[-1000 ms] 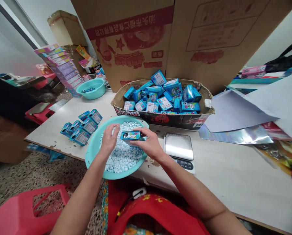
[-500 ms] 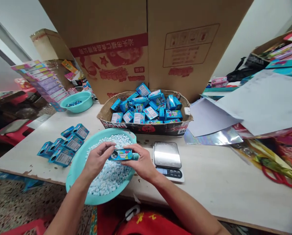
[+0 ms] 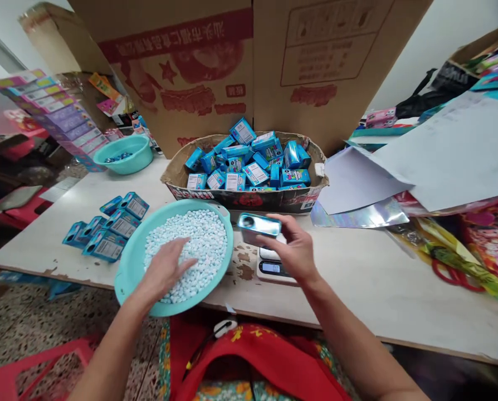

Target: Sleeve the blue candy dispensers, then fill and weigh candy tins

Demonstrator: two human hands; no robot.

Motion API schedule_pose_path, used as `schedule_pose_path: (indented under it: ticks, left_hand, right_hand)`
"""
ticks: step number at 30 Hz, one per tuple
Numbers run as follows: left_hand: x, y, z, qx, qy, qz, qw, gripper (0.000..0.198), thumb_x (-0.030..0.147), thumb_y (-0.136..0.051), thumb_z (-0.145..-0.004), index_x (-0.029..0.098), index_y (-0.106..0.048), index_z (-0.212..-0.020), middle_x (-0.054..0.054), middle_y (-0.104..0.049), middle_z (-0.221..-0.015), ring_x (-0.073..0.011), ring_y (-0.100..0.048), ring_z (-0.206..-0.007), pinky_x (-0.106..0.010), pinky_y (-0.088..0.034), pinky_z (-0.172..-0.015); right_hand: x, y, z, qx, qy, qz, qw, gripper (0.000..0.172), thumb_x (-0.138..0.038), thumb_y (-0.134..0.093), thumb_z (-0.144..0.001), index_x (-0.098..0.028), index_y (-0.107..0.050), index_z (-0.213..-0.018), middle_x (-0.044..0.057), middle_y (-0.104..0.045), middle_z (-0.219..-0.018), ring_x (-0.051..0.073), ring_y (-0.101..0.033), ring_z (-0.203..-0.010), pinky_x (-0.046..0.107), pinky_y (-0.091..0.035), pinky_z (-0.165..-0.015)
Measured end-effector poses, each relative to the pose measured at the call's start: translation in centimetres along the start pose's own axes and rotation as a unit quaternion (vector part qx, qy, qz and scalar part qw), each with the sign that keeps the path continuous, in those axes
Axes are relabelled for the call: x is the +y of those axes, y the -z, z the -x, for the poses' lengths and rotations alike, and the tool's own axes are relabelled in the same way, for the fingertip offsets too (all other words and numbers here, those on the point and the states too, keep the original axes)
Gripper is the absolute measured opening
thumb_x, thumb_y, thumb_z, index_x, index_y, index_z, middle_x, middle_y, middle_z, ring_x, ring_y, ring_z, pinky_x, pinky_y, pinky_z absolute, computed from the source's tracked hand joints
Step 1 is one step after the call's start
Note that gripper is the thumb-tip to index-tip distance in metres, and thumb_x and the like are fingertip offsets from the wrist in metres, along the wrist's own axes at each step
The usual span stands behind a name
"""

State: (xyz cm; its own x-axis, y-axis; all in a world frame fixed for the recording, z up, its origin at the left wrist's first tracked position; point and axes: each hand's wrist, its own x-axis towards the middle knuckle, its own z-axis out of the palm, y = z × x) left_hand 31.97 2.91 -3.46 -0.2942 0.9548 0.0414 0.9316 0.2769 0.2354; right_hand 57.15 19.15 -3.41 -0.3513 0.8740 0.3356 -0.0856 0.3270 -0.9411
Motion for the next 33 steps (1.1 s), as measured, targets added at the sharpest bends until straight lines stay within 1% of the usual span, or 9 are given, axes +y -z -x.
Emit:
schedule_pose_path:
  ticks: [3, 8, 13, 19, 23, 27, 29, 31, 33]
  left_hand:
    - [1.0, -2.1, 1.2, -0.09, -0.012, 0.019, 0.996, 0.065, 0.063, -0.038, -0.083, 0.023, -0.043, -0.134, -0.01, -0.045, -0.14, -0.0285, -0.042, -0.126, -0.042, -0.035, -0.102]
    - [2.2, -2.9, 1.8, -0.112, 0.025, 0.016, 0.993, 0.071, 0.068, -0.032, -0.082, 0.027, -0.038, -0.139, -0.01, -0.037, -0.145, -0.0332, -0.035, -0.131, -0.048, -0.028, -0.104]
    - [1.7, -2.8, 2.3, -0.107, 0.035, 0.018, 0.993, 0.073, 0.071, -0.027, -0.081, 0.028, -0.037, -0.139, -0.012, -0.037, -0.144, -0.0367, -0.037, -0.127, -0.051, -0.029, -0.101]
    - [1.9, -2.6, 2.8, -0.09, 0.036, 0.009, 0.995, 0.069, 0.067, -0.031, -0.082, 0.027, -0.041, -0.138, -0.013, -0.043, -0.14, -0.0369, -0.04, -0.124, -0.052, -0.032, -0.099]
    - [1.8, -2.1, 2.8, -0.087, 0.03, -0.001, 0.996, 0.074, 0.069, -0.031, -0.08, 0.025, -0.041, -0.138, -0.014, -0.043, -0.139, -0.0384, -0.038, -0.125, -0.054, -0.03, -0.1]
    - [1.9, -1.4, 2.8, -0.117, 0.04, 0.002, 0.992, 0.072, 0.066, -0.033, -0.079, 0.028, -0.037, -0.141, -0.012, -0.037, -0.145, -0.0399, -0.033, -0.129, -0.06, -0.029, -0.098]
    - [2.0, -1.1, 2.6, -0.134, 0.052, 0.001, 0.99, 0.071, 0.062, -0.036, -0.079, 0.028, -0.036, -0.141, -0.011, -0.035, -0.147, -0.0396, -0.031, -0.131, -0.061, -0.029, -0.099]
    - [2.2, -1.0, 2.3, -0.15, 0.066, -0.002, 0.986, 0.071, 0.06, -0.037, -0.079, 0.027, -0.036, -0.141, -0.01, -0.033, -0.148, -0.0389, -0.029, -0.133, -0.06, -0.028, -0.1]
    - [2.2, -1.0, 1.9, -0.165, 0.081, -0.003, 0.983, 0.071, 0.059, -0.037, -0.078, 0.027, -0.035, -0.142, -0.009, -0.031, -0.149, -0.0386, -0.027, -0.134, -0.06, -0.027, -0.101]
  right_hand:
    - [3.6, 3.0, 1.2, 0.067, -0.02, 0.066, 0.995, 0.045, -0.036, -0.076, -0.065, -0.021, -0.063, -0.105, 0.004, -0.064, -0.099, 0.02, -0.062, -0.088, 0.036, -0.049, -0.084]
    - [7.3, 3.9, 2.8, 0.097, -0.028, 0.115, 0.988, 0.052, -0.043, -0.073, -0.066, -0.018, -0.059, -0.11, 0.006, -0.065, -0.099, 0.02, -0.062, -0.086, 0.041, -0.049, -0.086]
    - [6.8, 3.6, 4.4, 0.122, 0.011, 0.179, 0.976, 0.076, -0.047, -0.071, -0.068, -0.022, -0.04, -0.133, 0.012, -0.048, -0.13, 0.026, -0.05, -0.115, 0.044, -0.045, -0.093]
    - [3.9, 5.5, 4.3, 0.233, 0.107, 0.252, 0.933, 0.066, -0.045, -0.063, -0.077, -0.021, -0.039, -0.134, 0.013, -0.041, -0.131, 0.027, -0.042, -0.122, 0.045, -0.045, -0.093]
    - [1.1, 5.6, -0.3, 0.231, 0.218, 0.291, 0.902, 0.054, -0.04, -0.064, -0.078, -0.02, -0.048, -0.126, 0.012, -0.048, -0.126, 0.027, -0.043, -0.121, 0.047, -0.04, -0.097]
    - [-0.5, 4.4, -8.6, 0.143, 0.273, 0.342, 0.888, 0.034, -0.038, -0.061, -0.08, -0.021, -0.059, -0.11, 0.01, -0.058, -0.116, 0.026, -0.049, -0.113, 0.048, -0.034, -0.101]
    - [-0.5, 3.8, -13.5, 0.064, 0.229, 0.376, 0.896, 0.026, -0.035, -0.06, -0.08, -0.02, -0.062, -0.102, 0.01, -0.06, -0.114, 0.025, -0.049, -0.112, 0.043, -0.035, -0.1]
    - [0.2, 3.2, -18.0, 0.001, 0.14, 0.402, 0.905, 0.022, -0.031, -0.062, -0.077, -0.019, -0.063, -0.095, 0.011, -0.062, -0.108, 0.024, -0.052, -0.108, 0.04, -0.037, -0.096]
    - [1.4, 2.5, -21.6, -0.018, 0.058, 0.412, 0.909, 0.022, -0.029, -0.068, -0.071, -0.016, -0.063, -0.087, 0.011, -0.065, -0.095, 0.023, -0.057, -0.096, 0.038, -0.041, -0.087]
